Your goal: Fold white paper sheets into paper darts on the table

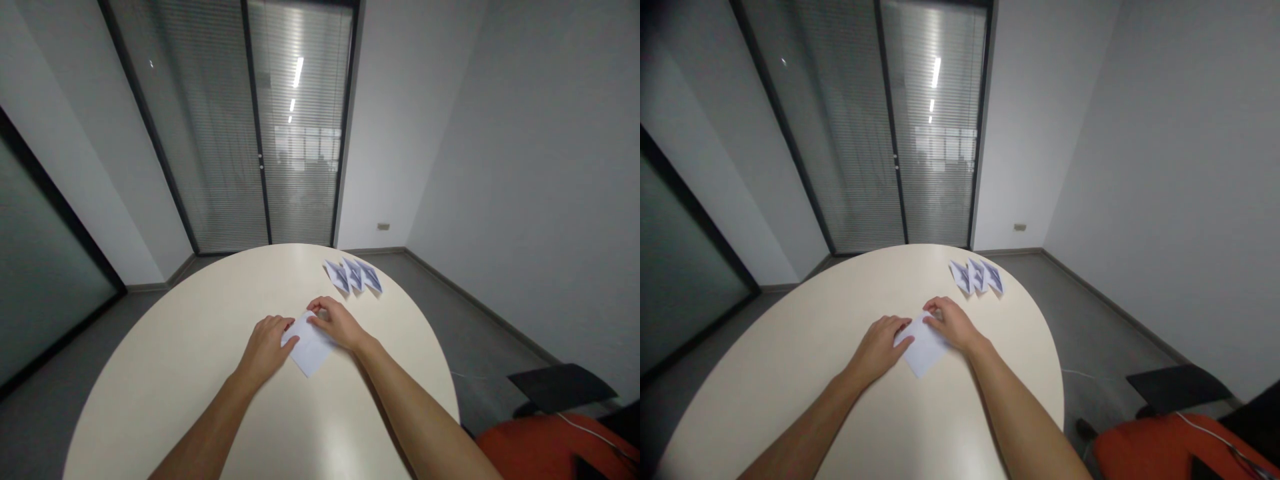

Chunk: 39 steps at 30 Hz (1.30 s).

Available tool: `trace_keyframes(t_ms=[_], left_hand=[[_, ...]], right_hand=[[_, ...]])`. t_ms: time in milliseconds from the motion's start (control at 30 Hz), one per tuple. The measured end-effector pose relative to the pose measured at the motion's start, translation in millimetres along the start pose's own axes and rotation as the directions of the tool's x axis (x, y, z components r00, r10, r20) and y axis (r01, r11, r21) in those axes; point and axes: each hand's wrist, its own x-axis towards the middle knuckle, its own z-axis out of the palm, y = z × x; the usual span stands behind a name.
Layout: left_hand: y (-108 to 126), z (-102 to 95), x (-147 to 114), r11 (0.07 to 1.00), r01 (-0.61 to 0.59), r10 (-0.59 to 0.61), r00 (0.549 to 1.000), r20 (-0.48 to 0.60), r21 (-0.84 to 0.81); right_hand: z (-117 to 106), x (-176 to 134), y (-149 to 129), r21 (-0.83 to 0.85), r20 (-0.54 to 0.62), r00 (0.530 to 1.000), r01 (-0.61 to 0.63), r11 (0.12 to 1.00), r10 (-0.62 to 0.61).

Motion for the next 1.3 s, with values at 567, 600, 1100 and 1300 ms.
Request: trace_keyframes(t_ms=[567, 600, 1100, 1300], left_hand=[[8.9, -20.1, -2.8, 0.969, -0.173, 0.226, 0.908, -0.354, 0.176], [9.2, -21.0, -2.7, 0.96, -0.199, 0.255, 0.911, -0.325, 0.197], [21.7, -21.0, -6.4, 0.932, -0.358, 0.361, 0.926, 0.106, -0.048], [9.6, -17.6, -11.0, 0.955, -0.297, 0.295, 0.938, 0.181, -0.019]], right_hand=[[-6.4, -0.8, -13.9, -0.04, -0.199, 0.966, 0.158, 0.987, -0.162], [-5.9, -0.6, -13.3, -0.039, -0.19, 0.968, 0.162, 0.986, -0.167], [-10.4, 2.2, 2.5, -0.215, 0.024, 0.991, 0.133, 0.968, -0.131], [-8.2, 2.3, 7.7, -0.262, 0.024, 0.996, 0.094, 0.961, -0.091]])
